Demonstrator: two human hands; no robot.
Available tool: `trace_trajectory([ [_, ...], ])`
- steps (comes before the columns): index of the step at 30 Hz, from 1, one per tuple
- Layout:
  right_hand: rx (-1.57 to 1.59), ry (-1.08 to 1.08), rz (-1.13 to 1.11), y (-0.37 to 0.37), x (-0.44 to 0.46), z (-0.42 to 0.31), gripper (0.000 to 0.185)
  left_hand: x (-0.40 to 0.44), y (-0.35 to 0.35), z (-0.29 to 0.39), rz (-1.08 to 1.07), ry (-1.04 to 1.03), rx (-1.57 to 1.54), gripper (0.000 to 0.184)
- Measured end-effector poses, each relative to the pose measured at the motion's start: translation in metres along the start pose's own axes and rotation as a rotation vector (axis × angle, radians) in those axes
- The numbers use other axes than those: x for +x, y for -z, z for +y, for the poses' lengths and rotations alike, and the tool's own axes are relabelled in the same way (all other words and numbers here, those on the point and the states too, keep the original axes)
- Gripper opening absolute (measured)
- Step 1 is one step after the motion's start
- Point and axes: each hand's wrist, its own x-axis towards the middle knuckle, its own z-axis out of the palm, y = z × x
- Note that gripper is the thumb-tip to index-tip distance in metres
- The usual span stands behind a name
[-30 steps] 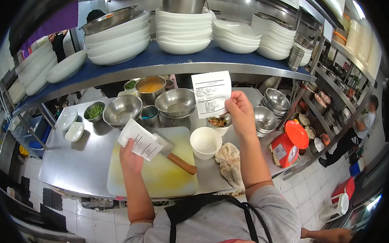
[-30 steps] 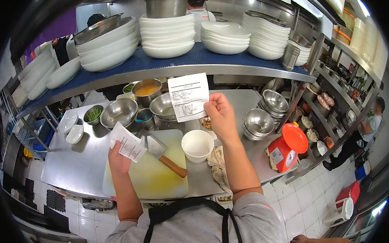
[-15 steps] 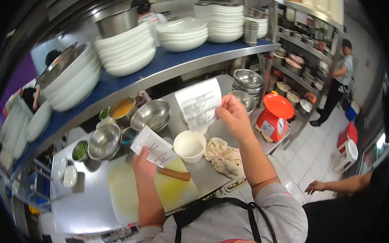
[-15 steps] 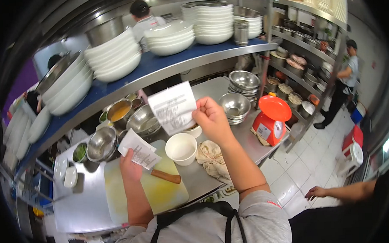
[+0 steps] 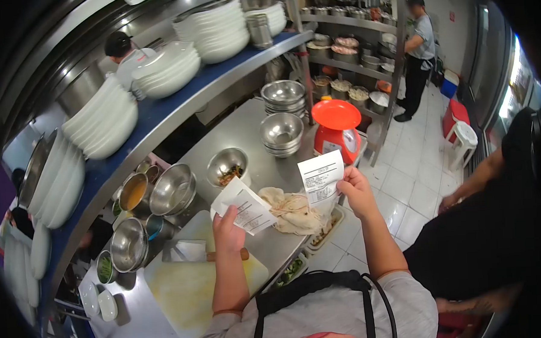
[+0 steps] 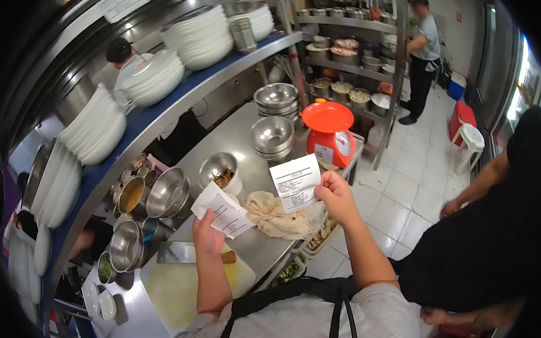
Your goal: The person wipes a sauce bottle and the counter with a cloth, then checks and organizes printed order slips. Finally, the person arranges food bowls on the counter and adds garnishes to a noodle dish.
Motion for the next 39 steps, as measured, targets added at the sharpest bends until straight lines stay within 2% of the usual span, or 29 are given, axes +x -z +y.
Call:
trace_trajectory([
  [2, -0.089, -0.039, 0.059, 0.026, -0.010, 0.001, 0.008, 0.003, -0.014, -0.009, 0.009, 0.030, 0.024, 0.034],
  [6, -0.076, -0.057, 0.120, 0.080, -0.022, -0.012, 0.007, 0.013, -0.063, -0.048, -0.066, 0.076, 0.021, 0.033],
  [14, -0.067, -0.074, 0.261, 0.198, -0.017, -0.046, 0.008, 0.050, -0.181, -0.174, -0.283, 0.228, -0.109, 0.031],
  [22, -0.080, 0.012, 0.452, 0.297, 0.024, -0.057, 0.010, 0.095, -0.277, -0.276, -0.362, 0.392, -0.139, 0.032],
  [29, -0.078, 0.012, 0.630, 0.383, 0.060, -0.061, 0.011, 0.168, -0.337, -0.354, -0.389, 0.486, -0.089, 0.030],
  [33, -0.135, 0.051, 0.764, 0.429, 0.079, -0.087, 0.009, 0.206, -0.398, -0.401, -0.462, 0.473, -0.097, 0.028],
  [39, -0.070, 0.132, 0.961, 0.517, 0.089, -0.098, 0.007, 0.240, -0.474, -0.493, -0.604, 0.595, 0.012, 0.029],
])
